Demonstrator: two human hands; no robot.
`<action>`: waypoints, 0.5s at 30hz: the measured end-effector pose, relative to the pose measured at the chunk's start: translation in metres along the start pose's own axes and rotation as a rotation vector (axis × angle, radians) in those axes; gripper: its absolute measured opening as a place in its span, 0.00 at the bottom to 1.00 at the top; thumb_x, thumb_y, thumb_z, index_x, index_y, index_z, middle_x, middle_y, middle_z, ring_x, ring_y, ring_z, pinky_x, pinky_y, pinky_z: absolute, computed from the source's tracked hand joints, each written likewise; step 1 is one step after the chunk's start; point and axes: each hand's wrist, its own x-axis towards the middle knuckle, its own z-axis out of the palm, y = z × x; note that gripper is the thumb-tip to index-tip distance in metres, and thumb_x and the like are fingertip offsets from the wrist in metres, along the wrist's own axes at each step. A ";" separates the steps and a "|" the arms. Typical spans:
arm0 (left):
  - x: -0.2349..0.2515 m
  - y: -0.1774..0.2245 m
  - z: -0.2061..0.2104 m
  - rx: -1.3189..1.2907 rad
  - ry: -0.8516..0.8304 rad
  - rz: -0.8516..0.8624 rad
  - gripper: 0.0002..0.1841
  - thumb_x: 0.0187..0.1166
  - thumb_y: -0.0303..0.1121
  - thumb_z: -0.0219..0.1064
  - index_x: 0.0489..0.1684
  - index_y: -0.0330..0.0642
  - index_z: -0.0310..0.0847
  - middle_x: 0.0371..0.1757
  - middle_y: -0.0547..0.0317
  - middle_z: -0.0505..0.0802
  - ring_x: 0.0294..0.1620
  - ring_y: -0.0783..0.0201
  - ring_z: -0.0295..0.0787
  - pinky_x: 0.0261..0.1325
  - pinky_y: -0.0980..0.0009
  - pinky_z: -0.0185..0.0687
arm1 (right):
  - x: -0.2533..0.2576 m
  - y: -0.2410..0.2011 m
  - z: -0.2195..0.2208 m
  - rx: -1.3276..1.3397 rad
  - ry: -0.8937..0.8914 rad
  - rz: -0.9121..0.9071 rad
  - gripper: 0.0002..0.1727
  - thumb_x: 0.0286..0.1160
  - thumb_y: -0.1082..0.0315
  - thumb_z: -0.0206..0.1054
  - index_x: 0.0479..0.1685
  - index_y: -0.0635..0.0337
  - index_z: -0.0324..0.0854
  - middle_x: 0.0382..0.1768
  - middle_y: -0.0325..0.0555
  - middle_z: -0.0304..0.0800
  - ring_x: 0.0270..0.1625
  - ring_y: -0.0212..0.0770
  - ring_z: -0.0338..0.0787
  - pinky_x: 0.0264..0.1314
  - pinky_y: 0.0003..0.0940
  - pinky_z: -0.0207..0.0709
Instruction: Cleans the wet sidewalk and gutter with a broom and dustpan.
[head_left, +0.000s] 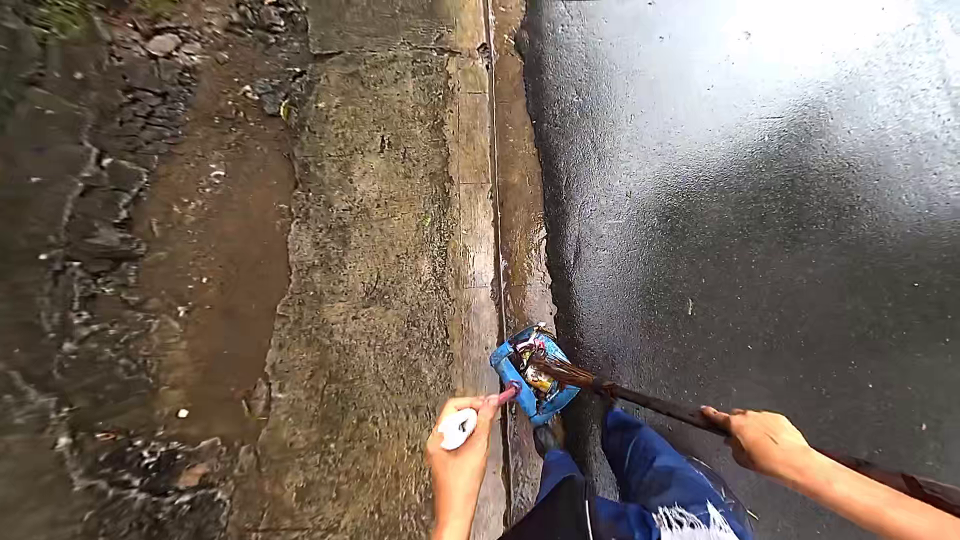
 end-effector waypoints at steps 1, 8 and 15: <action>-0.003 0.003 -0.008 0.005 0.023 -0.011 0.04 0.69 0.26 0.73 0.33 0.37 0.83 0.33 0.74 0.91 0.37 0.86 0.87 0.47 0.85 0.85 | -0.008 0.011 -0.017 0.009 0.033 -0.013 0.33 0.84 0.65 0.62 0.92 0.44 0.65 0.68 0.69 0.86 0.69 0.72 0.85 0.67 0.72 0.75; -0.026 0.013 0.002 -0.011 0.128 -0.146 0.04 0.68 0.23 0.71 0.32 0.40 0.80 0.33 0.74 0.91 0.39 0.84 0.88 0.48 0.83 0.86 | 0.044 0.006 -0.104 -0.102 0.289 -0.005 0.33 0.84 0.67 0.62 0.90 0.40 0.68 0.62 0.62 0.90 0.60 0.66 0.91 0.57 0.64 0.81; -0.009 0.022 0.051 -0.119 0.167 -0.221 0.05 0.68 0.23 0.71 0.32 0.43 0.82 0.35 0.73 0.92 0.43 0.78 0.90 0.53 0.77 0.88 | 0.096 -0.015 -0.047 -0.176 -0.038 -0.108 0.33 0.80 0.77 0.59 0.88 0.58 0.65 0.69 0.73 0.82 0.70 0.73 0.84 0.65 0.70 0.77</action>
